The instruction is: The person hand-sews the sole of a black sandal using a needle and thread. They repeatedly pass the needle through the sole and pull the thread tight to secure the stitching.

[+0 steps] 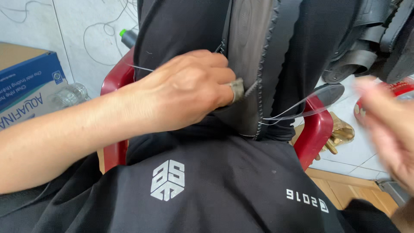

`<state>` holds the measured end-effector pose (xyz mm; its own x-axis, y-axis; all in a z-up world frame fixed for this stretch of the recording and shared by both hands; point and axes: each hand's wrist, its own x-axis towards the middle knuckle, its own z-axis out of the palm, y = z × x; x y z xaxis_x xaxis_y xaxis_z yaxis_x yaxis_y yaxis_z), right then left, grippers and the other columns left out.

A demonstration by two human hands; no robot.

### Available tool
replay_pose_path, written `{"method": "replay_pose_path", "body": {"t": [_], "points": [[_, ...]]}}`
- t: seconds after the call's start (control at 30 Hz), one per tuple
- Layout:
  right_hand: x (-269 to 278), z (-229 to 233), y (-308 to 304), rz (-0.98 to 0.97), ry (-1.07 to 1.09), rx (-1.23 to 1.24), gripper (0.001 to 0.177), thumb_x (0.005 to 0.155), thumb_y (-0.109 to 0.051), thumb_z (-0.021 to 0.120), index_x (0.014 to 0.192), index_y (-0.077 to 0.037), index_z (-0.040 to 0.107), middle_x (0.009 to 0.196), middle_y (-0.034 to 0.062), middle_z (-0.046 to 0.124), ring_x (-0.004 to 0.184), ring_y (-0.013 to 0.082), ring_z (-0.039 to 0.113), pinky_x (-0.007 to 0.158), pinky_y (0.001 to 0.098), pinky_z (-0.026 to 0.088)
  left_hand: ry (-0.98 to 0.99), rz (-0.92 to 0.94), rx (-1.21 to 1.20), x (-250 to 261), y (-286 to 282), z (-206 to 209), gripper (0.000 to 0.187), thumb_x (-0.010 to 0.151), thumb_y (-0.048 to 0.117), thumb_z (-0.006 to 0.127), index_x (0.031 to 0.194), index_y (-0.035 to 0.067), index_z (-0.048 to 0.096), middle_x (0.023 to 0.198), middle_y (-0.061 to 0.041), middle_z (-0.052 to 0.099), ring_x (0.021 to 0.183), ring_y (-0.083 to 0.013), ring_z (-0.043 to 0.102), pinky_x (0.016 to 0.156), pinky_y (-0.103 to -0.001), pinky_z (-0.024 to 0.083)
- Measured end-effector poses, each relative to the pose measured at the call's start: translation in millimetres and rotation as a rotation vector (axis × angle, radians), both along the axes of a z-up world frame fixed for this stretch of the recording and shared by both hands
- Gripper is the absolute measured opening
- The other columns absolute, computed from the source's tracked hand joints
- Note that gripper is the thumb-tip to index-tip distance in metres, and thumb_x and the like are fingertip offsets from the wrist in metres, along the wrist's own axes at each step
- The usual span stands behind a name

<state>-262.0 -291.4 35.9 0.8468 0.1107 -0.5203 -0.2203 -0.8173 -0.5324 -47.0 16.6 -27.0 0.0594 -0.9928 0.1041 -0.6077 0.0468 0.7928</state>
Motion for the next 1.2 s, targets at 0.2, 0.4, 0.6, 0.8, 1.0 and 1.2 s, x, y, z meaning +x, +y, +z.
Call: {"method": "replay_pose_path", "body": {"t": [0.2,0.4,0.6,0.8,1.0,1.2], "points": [[-13.0,-34.2,1.7,-0.321,0.364,0.580,0.061,0.074,-0.017,0.070,0.134,-0.011,0.059,0.052,-0.0048,0.049,0.046,0.0078,0.042,0.045,0.0211,0.038,-0.265,0.278,-0.078,6.3,-7.7,40.8,0.012,0.085,0.011,0.074,0.080,0.014,0.064,0.099,-0.012,0.049,0.088,-0.0361,0.047,0.069,-0.048,0.036],[-44.4,-87.6,41.6,-0.826,0.336,0.844,0.019,0.076,0.005,0.064,0.090,-0.007,0.058,0.061,0.0012,0.053,0.045,0.0053,0.044,0.031,0.0210,0.034,-0.260,0.247,-0.014,-92.0,-65.9,21.7,0.007,0.081,0.014,0.064,0.075,0.017,0.067,0.086,-0.004,0.053,0.084,-0.0285,0.051,0.072,-0.042,0.041],[-38.4,-59.7,36.9,-0.540,0.127,0.831,0.015,0.073,-0.016,0.073,0.069,-0.006,0.063,0.062,0.0027,0.057,0.044,0.0040,0.041,0.037,0.0197,0.031,0.610,-0.030,0.150,-63.0,-50.3,44.7,0.014,0.085,0.023,0.057,0.081,0.009,0.058,0.094,-0.010,0.055,0.075,-0.0238,0.058,0.065,-0.037,0.047],[4.3,-24.3,65.1,-0.440,0.127,0.741,0.019,0.083,-0.020,0.066,0.094,-0.005,0.071,0.070,0.0040,0.071,0.055,0.0071,0.059,0.049,0.0206,0.047,0.151,-0.302,0.070,-74.2,-38.1,63.6,0.010,0.083,0.015,0.062,0.090,0.014,0.069,0.115,-0.012,0.052,0.083,-0.0335,0.059,0.049,-0.050,0.048],[15.7,-17.8,55.2,-0.208,0.035,0.726,0.016,0.085,-0.019,0.065,0.084,-0.003,0.067,0.077,0.0081,0.069,0.062,0.0152,0.062,0.054,0.0268,0.050,0.339,-0.161,-0.004,-26.3,-0.6,60.0,0.009,0.074,0.011,0.060,0.077,0.004,0.057,0.100,-0.010,0.050,0.067,-0.0307,0.054,0.046,-0.045,0.041],[24.1,-13.2,53.9,-0.266,-0.075,0.550,0.014,0.082,-0.007,0.069,0.091,0.003,0.067,0.092,0.0161,0.069,0.080,0.0214,0.065,0.067,0.0284,0.053,0.231,0.188,0.029,3.6,3.2,39.6,0.024,0.101,0.014,0.055,0.082,-0.001,0.052,0.088,-0.011,0.054,0.078,-0.0332,0.058,0.063,-0.043,0.047]]}}
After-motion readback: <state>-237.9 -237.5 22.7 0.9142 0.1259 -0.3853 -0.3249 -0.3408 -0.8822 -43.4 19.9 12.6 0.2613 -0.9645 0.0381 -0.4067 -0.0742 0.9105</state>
